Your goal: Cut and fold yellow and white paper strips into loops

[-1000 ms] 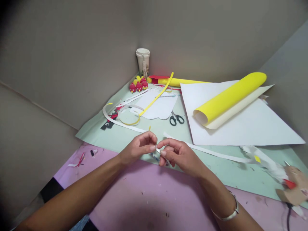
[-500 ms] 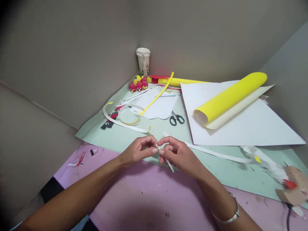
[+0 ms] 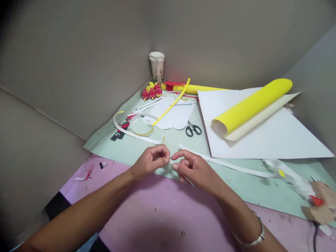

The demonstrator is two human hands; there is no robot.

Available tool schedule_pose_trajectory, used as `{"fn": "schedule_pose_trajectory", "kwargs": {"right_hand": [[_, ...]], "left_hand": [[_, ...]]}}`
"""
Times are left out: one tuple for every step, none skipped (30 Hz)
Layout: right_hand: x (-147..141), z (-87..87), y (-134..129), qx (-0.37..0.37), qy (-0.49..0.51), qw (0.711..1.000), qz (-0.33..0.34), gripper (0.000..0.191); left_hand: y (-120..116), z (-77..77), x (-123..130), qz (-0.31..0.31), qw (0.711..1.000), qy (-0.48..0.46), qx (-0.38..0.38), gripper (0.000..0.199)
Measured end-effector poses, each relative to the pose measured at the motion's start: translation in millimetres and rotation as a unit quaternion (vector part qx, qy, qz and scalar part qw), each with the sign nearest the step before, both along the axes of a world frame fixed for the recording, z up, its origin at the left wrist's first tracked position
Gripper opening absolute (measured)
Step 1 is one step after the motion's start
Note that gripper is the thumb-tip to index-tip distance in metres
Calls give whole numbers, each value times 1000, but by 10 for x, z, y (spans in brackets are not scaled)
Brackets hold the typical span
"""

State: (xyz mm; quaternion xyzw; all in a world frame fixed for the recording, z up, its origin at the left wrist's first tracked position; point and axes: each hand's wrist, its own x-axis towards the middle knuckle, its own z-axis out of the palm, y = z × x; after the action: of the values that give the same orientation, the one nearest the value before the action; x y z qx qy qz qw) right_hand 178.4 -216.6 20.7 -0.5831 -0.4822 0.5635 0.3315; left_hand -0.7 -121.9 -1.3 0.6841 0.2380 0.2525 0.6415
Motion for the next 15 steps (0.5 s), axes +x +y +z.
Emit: {"fn": "schedule_pose_trajectory", "kwargs": {"right_hand": [[5,12,-1,-8,-5,1000,4,29],[10,24,-2,-17,-7,1000,9,30],[15,36,-3,-26,-9,1000,14,31],[21,49,-3,-36,-11,999,17,32],[27,63,-4,-44,-14,999,17,33],[32,78,-5,-49,-16,999,16,33],[38,93,-7,-52,-19,998,17,34],[43,110,-8,-54,-21,998,19,33],[48,125,-10,-55,-22,998,24,33],[52,139,-11,-58,-21,998,31,33],[55,150,-12,-62,-21,997,38,33],[58,157,-13,-67,-20,997,44,33],[60,159,-12,-73,-19,996,48,33],[61,156,-11,-80,-17,995,49,33],[63,150,-9,-87,-16,995,49,32]], "left_hand": [[0,4,-5,5,1000,-7,5,16],[1,8,-11,11,1000,-15,14,15],[4,12,-17,20,999,-22,28,14],[8,17,-24,31,998,-28,49,12],[12,22,-32,43,996,-33,76,11],[15,29,-41,58,992,-36,108,9],[16,36,-50,73,987,-37,141,8],[15,43,-59,89,981,-37,171,6],[10,51,-67,103,975,-34,196,5],[1,57,-75,116,970,-30,213,4],[-12,64,-81,127,966,-23,224,4],[-27,69,-86,135,964,-13,229,5],[-44,73,-90,143,963,-1,229,5],[-59,77,-93,153,962,12,226,6],[-72,80,-97,166,961,24,221,6]]}}
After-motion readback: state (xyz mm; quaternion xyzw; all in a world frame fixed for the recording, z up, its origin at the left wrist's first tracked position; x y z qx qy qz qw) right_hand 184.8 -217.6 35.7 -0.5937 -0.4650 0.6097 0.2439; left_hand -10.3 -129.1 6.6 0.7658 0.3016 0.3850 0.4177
